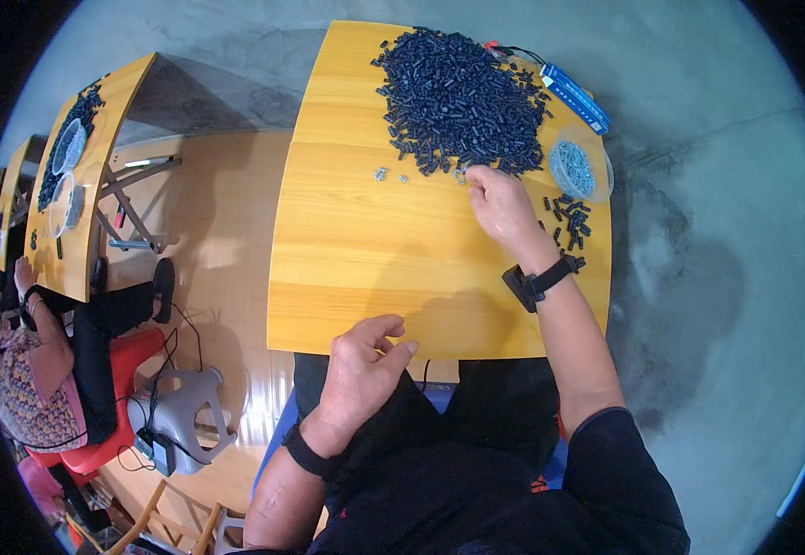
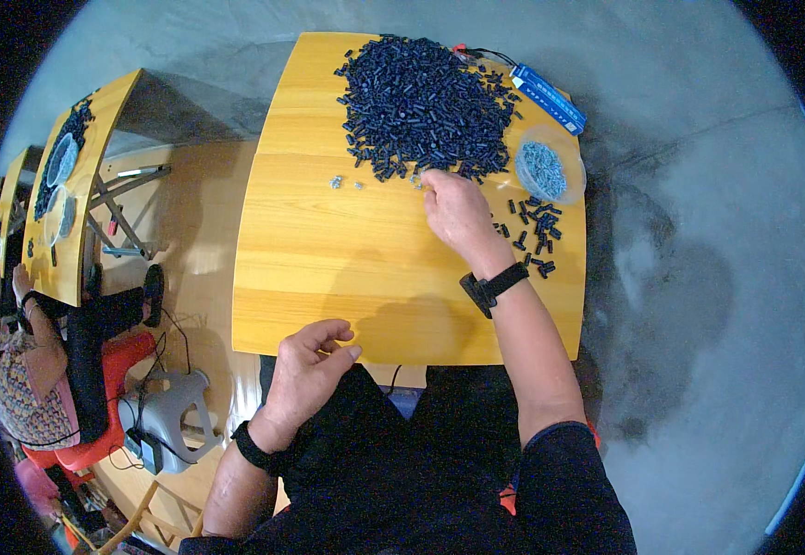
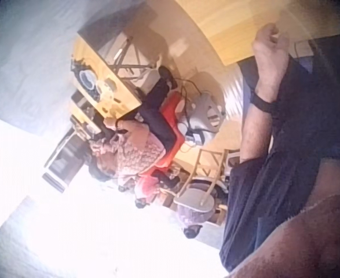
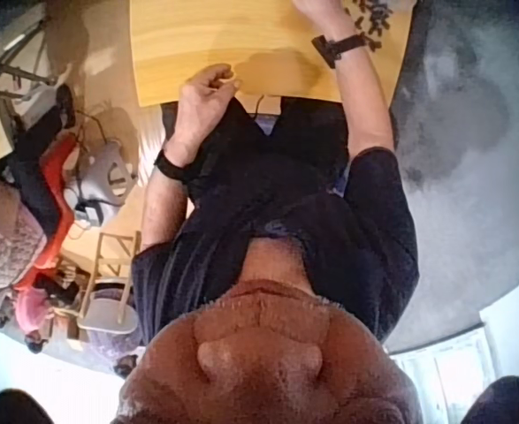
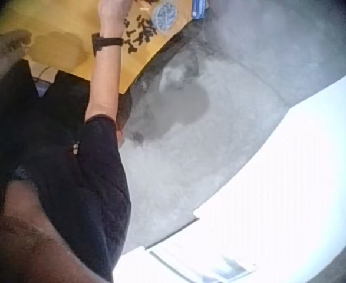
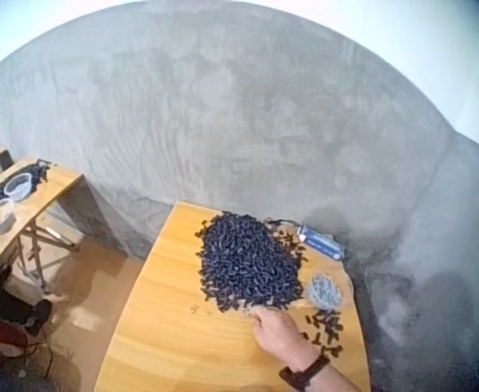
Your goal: The recorder is manually assembling small blue plastic components at a wooden table in a workshop.
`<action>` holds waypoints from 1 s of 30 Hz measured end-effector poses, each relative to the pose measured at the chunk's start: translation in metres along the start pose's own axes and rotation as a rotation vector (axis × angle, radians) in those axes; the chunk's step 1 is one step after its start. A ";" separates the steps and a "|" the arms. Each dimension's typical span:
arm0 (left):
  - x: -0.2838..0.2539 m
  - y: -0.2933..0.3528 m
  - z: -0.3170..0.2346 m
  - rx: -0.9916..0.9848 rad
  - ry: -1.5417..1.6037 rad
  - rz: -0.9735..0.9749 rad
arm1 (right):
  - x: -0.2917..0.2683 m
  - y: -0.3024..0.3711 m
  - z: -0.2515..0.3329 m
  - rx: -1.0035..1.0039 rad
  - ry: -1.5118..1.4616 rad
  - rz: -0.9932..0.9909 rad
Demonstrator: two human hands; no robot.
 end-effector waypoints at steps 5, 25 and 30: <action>0.000 0.000 -0.003 0.014 -0.030 0.019 | 0.005 -0.002 -0.003 -0.038 -0.036 -0.007; 0.001 0.000 0.002 0.035 -0.025 0.017 | 0.008 -0.022 0.031 -0.144 0.041 0.004; 0.002 0.000 0.005 0.029 -0.014 0.005 | 0.011 -0.027 0.043 -0.201 0.032 0.041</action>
Point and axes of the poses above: each hand's wrist, its own y-axis away from the middle knuckle, its own x-axis out of the palm, z = x × y, the point moved 3 cm from there along -y, towards the middle knuckle, and after that the axes turned 6 degrees about -z, right-handed, at the moved point
